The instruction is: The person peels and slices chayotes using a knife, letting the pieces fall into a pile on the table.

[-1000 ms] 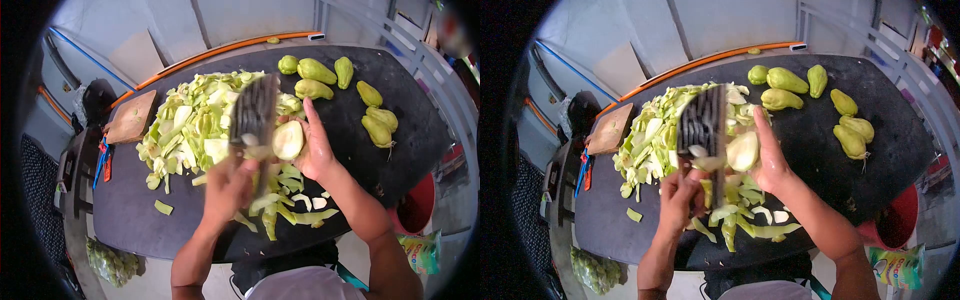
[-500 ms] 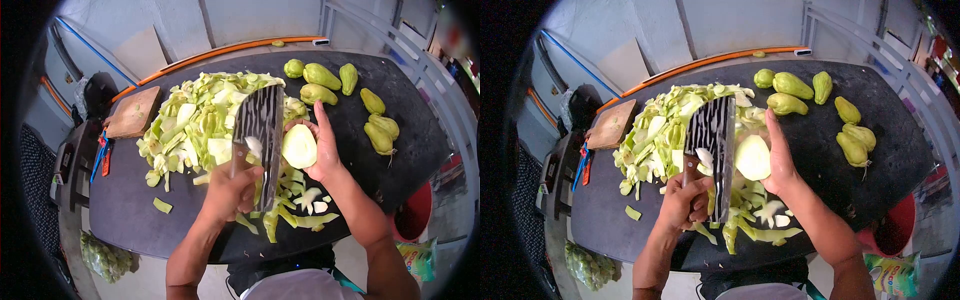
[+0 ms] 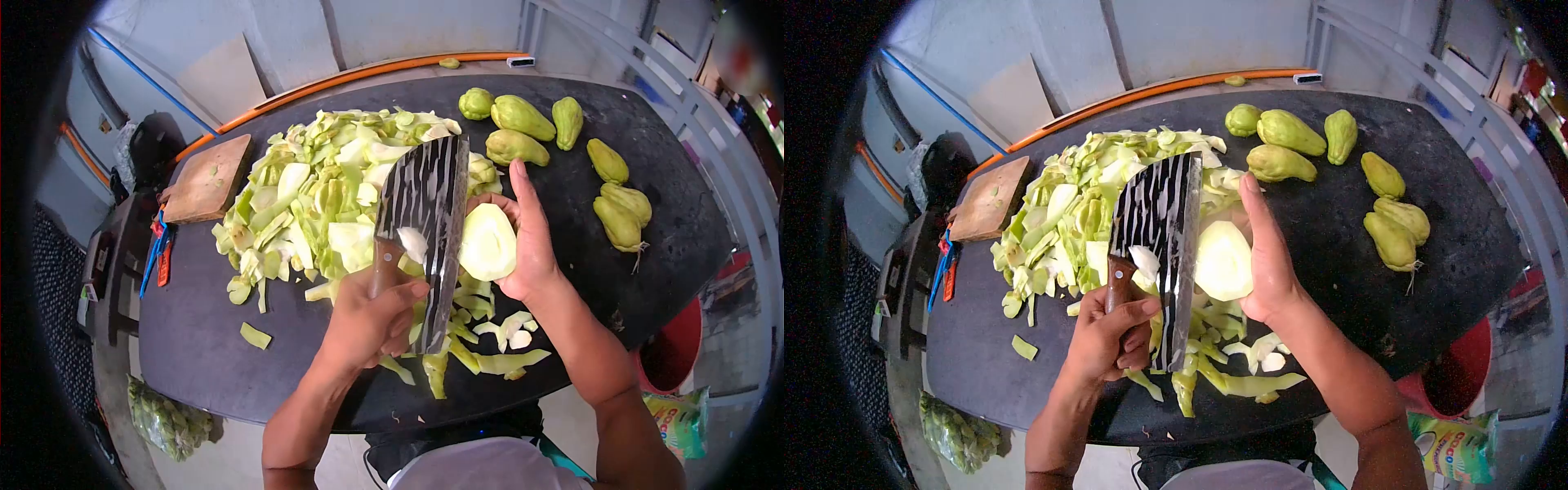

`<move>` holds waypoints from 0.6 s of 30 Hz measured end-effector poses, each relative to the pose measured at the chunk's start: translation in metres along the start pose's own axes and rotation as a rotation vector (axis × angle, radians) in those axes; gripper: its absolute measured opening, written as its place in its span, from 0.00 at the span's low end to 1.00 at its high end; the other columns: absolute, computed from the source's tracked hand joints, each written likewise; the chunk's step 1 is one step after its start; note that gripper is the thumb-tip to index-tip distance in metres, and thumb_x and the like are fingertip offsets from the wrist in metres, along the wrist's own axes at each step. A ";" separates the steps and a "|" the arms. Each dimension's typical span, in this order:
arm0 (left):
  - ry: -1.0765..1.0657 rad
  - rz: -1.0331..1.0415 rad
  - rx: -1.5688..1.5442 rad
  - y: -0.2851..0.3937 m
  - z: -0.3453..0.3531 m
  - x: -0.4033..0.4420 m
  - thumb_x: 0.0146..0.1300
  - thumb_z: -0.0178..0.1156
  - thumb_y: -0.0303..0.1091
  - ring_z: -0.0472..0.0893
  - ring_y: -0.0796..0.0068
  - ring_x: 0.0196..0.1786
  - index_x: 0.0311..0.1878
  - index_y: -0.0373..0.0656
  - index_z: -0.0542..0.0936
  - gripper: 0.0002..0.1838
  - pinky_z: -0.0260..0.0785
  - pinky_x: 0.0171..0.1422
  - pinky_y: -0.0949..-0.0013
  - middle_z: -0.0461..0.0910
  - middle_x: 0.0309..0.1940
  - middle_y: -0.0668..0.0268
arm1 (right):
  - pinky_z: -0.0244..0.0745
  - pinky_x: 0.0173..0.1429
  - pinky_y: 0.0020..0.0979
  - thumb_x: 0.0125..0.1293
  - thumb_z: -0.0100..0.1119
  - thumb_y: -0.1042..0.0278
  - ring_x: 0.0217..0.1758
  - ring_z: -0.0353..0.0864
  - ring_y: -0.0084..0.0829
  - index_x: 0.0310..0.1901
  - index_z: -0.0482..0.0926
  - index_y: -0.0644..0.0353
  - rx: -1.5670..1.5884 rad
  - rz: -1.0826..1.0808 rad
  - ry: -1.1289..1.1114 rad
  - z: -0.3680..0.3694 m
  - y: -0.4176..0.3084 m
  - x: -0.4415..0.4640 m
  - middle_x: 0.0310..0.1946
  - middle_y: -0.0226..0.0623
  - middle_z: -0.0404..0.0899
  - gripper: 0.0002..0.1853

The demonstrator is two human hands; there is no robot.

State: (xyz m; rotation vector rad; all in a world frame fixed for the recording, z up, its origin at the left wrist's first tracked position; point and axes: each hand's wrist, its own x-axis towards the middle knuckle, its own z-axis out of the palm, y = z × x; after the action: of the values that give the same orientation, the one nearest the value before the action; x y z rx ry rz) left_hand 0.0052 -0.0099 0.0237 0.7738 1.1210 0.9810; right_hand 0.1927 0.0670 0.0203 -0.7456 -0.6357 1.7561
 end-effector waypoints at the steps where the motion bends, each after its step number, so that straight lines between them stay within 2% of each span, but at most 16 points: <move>1: -0.009 -0.011 -0.002 0.001 0.001 0.000 0.67 0.64 0.31 0.59 0.82 0.10 0.36 0.40 0.74 0.08 0.50 0.13 0.73 0.63 0.13 0.72 | 0.82 0.38 0.28 0.68 0.49 0.25 0.30 0.85 0.27 0.36 0.83 0.60 0.005 0.003 0.003 0.001 -0.001 -0.001 0.30 0.34 0.85 0.37; 4: -0.035 -0.026 -0.041 0.000 0.003 -0.001 0.67 0.63 0.31 0.61 0.83 0.13 0.38 0.38 0.76 0.07 0.53 0.15 0.74 0.65 0.15 0.73 | 0.82 0.38 0.28 0.69 0.49 0.26 0.30 0.85 0.26 0.35 0.83 0.60 0.003 0.002 -0.005 0.009 0.003 -0.003 0.30 0.34 0.85 0.37; 11: -0.023 -0.008 0.028 0.005 0.001 -0.005 0.67 0.64 0.30 0.61 0.83 0.12 0.38 0.36 0.77 0.08 0.52 0.15 0.74 0.64 0.14 0.73 | 0.82 0.36 0.27 0.69 0.47 0.26 0.28 0.85 0.26 0.35 0.83 0.61 -0.089 -0.075 -0.026 -0.009 -0.006 0.001 0.29 0.35 0.85 0.38; 18: -0.035 0.023 0.029 0.002 -0.002 -0.004 0.66 0.64 0.28 0.61 0.84 0.11 0.38 0.34 0.77 0.07 0.52 0.15 0.73 0.64 0.13 0.73 | 0.83 0.36 0.28 0.68 0.48 0.25 0.30 0.86 0.27 0.37 0.83 0.62 -0.090 -0.056 -0.009 -0.009 -0.006 0.003 0.31 0.37 0.86 0.38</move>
State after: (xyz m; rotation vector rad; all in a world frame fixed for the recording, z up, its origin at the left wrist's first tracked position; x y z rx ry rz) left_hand 0.0017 -0.0129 0.0266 0.8261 1.1001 0.9682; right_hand 0.2025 0.0720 0.0187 -0.7749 -0.7393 1.6894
